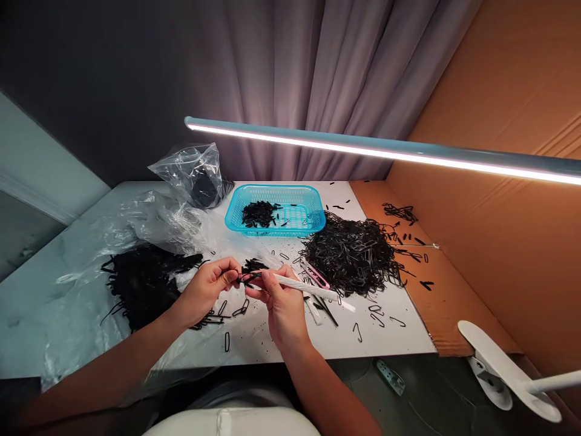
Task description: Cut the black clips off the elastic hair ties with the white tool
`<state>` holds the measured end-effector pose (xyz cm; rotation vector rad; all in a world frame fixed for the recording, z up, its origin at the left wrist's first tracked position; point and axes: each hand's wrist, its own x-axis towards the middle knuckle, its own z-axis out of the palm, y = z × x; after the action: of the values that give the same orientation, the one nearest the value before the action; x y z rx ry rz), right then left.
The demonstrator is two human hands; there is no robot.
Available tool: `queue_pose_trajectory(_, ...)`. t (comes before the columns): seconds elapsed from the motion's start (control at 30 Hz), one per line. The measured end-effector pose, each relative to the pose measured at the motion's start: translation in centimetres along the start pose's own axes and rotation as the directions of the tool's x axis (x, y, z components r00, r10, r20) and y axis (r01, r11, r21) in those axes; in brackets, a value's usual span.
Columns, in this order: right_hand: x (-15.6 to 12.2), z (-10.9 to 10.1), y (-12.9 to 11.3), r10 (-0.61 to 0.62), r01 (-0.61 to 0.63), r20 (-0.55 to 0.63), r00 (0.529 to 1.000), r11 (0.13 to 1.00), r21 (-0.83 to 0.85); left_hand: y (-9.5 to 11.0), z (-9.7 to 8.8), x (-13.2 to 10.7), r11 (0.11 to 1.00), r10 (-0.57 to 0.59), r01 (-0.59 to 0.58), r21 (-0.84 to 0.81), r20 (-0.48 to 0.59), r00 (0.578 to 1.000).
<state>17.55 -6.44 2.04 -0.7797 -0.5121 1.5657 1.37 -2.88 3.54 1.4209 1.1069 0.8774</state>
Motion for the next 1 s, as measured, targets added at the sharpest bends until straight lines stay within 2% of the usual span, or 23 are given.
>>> queue_pose_trajectory(0.1,0.3,-0.4,-0.3,0.073,-0.073,0.031,0.997,0.997,0.002,0.3,-1.0,0.1,0.960,0.027,-0.056,0.273,0.108,0.994)
queue_pose_trajectory(0.2,0.5,-0.5,-0.7,0.096,-0.096,0.089,0.991,0.995,-0.005,1.0,-1.8,0.0,0.908,0.038,-0.126,0.400,0.220,0.975)
queue_pose_trajectory(0.47,0.1,-0.1,-2.3,0.165,-0.157,0.167,0.972,0.986,-0.058,2.8,-3.8,-0.1,0.836,0.122,-0.312,0.452,0.401,0.908)
queue_pose_trajectory(0.57,-0.1,-0.5,-2.7,0.180,-0.168,0.158,0.971,0.982,-0.082,3.0,-4.9,-0.1,0.842,0.116,-0.303,0.447,0.398,0.910)
queue_pose_trajectory(0.63,-0.1,-0.9,-2.9,0.161,-0.150,0.127,0.979,0.984,-0.093,2.7,-5.5,-0.1,0.862,0.106,-0.262,0.435,0.350,0.931)
queue_pose_trajectory(0.73,0.0,-1.2,-3.3,0.133,-0.124,0.098,0.986,0.988,-0.092,1.9,-6.0,-0.3,0.934,0.015,-0.123,0.336,0.306,0.952)
queue_pose_trajectory(0.83,-0.2,-1.2,-4.3,0.147,-0.140,0.094,0.985,0.987,-0.085,1.1,-6.0,-0.4,0.993,-0.074,0.039,0.115,0.315,0.946)
queue_pose_trajectory(0.87,-0.4,-1.2,-4.9,0.150,-0.142,0.089,0.985,0.986,-0.089,0.9,-6.0,-0.4,0.996,-0.084,0.082,0.021,0.277,0.957)
queue_pose_trajectory(0.93,-0.9,-1.2,-5.9,0.117,-0.108,0.083,0.990,0.988,-0.107,0.7,-6.3,-0.3,0.972,-0.117,0.141,-0.189,0.129,0.985)
queue_pose_trajectory(1.0,-1.5,-1.3,-6.7,0.042,-0.031,0.084,0.996,0.991,-0.131,0.5,-6.6,-0.3,0.916,-0.175,0.164,-0.365,0.001,0.984)
